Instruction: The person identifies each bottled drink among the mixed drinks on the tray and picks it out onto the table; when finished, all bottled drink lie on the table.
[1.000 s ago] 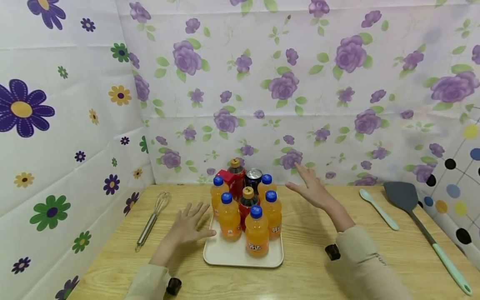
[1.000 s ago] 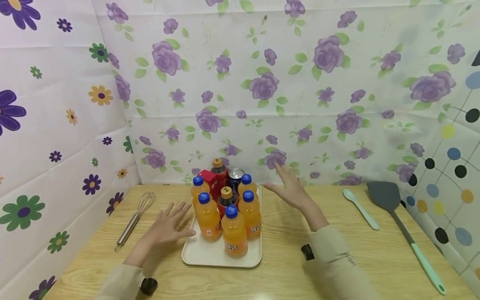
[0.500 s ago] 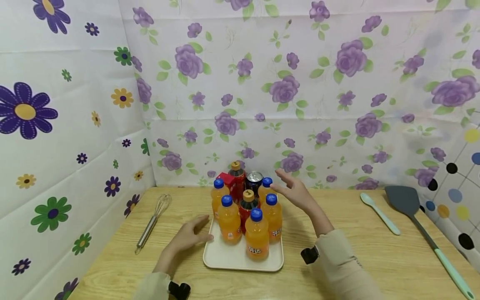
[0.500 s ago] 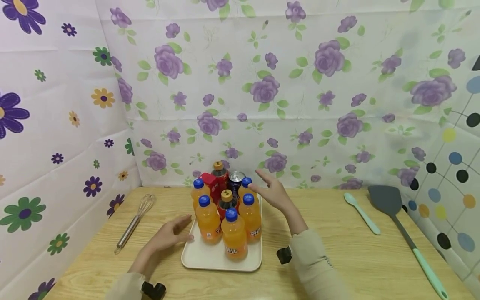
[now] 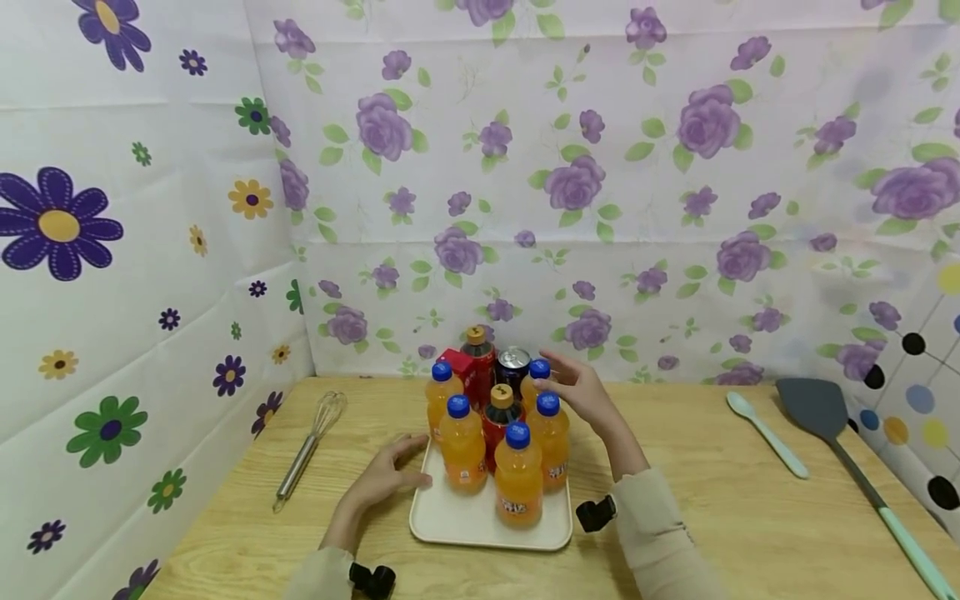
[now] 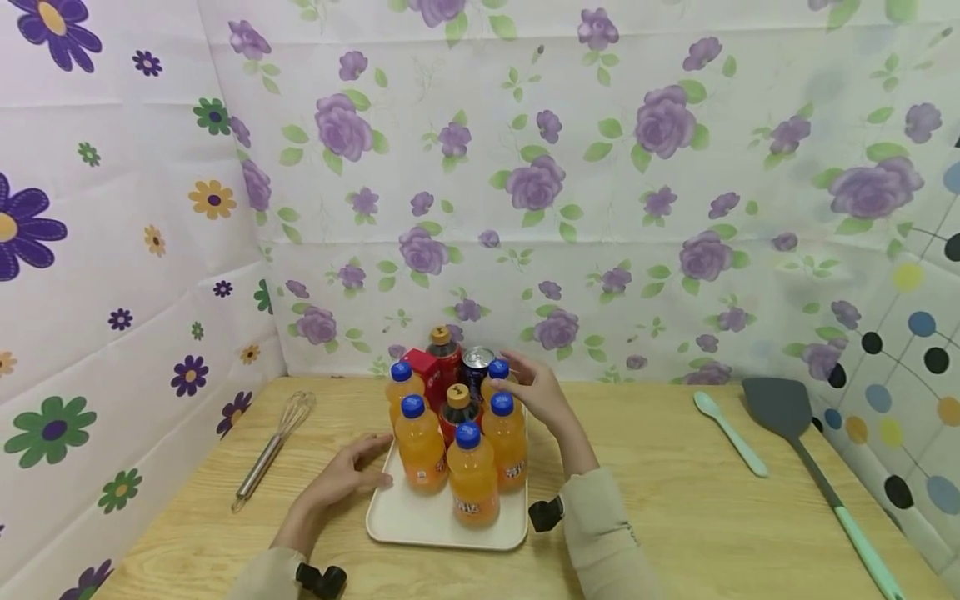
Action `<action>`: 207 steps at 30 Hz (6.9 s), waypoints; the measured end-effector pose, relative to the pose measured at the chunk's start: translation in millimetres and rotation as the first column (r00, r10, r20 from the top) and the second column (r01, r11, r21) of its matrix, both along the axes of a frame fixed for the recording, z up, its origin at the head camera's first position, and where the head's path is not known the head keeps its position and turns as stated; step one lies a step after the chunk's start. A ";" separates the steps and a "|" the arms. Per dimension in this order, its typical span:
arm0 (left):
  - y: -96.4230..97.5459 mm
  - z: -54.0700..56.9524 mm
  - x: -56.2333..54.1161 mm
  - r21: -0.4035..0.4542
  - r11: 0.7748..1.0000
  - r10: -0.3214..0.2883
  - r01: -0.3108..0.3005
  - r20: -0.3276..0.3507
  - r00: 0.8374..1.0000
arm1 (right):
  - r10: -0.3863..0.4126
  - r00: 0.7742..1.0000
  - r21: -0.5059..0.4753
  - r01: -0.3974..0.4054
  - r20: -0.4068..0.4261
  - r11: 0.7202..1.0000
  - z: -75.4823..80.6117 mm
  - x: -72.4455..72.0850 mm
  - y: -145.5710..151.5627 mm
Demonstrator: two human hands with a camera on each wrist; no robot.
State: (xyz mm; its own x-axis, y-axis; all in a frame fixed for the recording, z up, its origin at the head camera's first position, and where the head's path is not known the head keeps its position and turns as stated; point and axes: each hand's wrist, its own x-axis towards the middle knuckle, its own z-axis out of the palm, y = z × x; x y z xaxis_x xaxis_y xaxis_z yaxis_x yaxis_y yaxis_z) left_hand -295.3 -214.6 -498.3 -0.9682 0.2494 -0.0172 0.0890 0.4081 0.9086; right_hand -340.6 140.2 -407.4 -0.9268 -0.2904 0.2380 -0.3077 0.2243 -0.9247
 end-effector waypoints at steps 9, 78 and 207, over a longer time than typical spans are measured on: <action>4.2 -5.8 5.4 0.034 0.999 0.003 -0.003 0.008 1.000 | -0.086 0.992 -0.019 0.089 0.096 0.996 -18.8 13.6 3.3; 4.6 -13.1 10.7 -0.434 0.884 0.049 -0.174 -0.284 0.957 | -0.412 0.902 -0.055 0.421 0.127 0.905 71.4 -0.1 93.9; 5.4 -12.2 3.4 -0.414 0.895 0.050 -0.169 -0.285 0.957 | -0.013 0.983 0.000 0.013 0.183 1.000 19.9 52.9 4.9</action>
State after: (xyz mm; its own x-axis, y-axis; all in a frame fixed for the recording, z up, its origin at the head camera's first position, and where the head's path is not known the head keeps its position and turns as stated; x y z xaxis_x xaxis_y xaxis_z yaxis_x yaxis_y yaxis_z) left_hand -291.9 -209.2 -510.6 -0.9732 0.1674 0.1574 0.2287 0.7731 0.5916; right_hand -287.7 145.2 -387.5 -0.9585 -0.2776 0.0640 -0.1300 0.2263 -0.9653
